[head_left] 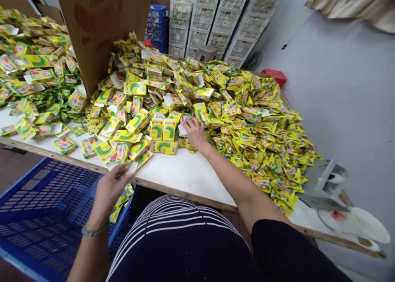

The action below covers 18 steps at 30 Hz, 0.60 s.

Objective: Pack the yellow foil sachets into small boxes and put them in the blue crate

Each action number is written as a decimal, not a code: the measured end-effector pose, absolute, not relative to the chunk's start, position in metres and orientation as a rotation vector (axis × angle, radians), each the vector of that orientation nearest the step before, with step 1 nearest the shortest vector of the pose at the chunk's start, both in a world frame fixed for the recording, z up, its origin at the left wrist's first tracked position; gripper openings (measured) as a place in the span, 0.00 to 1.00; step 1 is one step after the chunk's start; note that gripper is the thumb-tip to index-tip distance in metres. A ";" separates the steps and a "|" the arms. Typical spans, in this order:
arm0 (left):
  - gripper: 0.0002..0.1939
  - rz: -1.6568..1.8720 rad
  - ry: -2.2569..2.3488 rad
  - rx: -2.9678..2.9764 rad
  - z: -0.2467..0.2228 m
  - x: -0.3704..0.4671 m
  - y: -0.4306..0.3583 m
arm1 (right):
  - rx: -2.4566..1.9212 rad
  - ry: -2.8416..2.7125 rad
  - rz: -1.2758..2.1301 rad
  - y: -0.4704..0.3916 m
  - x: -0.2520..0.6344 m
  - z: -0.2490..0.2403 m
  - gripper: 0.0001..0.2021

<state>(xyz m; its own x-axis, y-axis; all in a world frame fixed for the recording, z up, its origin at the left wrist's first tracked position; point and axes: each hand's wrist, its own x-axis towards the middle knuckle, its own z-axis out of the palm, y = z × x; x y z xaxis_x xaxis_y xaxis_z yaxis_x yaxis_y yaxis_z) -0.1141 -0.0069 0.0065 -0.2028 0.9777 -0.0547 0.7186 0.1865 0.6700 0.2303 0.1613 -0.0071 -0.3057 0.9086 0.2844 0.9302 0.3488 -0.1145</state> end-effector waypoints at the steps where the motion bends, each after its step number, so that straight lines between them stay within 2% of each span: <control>1: 0.28 0.808 1.915 1.563 0.002 -0.100 -0.003 | -1.621 -2.331 -0.097 0.166 0.234 -0.001 0.33; 4: 0.26 1.032 1.744 1.553 -0.006 -0.055 0.010 | -1.550 -2.179 -0.042 0.154 0.230 0.015 0.33; 7: 0.35 1.192 1.541 1.536 -0.012 -0.016 0.024 | -1.465 -1.916 0.226 0.117 0.209 0.014 0.38; 9: 0.39 1.201 1.411 1.462 -0.020 0.002 0.034 | -1.393 -1.834 0.564 0.093 0.196 0.003 0.34; 11: 0.35 1.176 1.345 1.337 -0.033 0.012 0.043 | -1.335 -1.840 0.888 0.081 0.190 -0.012 0.27; 12: 0.33 1.168 1.333 1.267 -0.039 0.014 0.045 | -1.362 -1.815 0.929 0.080 0.192 -0.020 0.25; 15: 0.32 1.140 1.328 1.113 -0.056 0.011 0.046 | -1.524 -1.870 0.666 0.095 0.206 -0.039 0.19; 18: 0.33 1.103 1.323 1.060 -0.060 0.006 0.041 | -1.520 -2.187 0.412 0.111 0.220 -0.049 0.18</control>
<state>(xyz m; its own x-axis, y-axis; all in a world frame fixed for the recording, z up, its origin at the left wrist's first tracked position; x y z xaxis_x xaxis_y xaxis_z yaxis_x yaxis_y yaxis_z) 0.0061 0.0406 -0.0603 -0.0422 0.9831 -0.1779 0.0014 0.1781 0.9840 0.2197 0.1106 -0.0491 -0.2967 0.9366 0.1864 0.8044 0.3503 -0.4799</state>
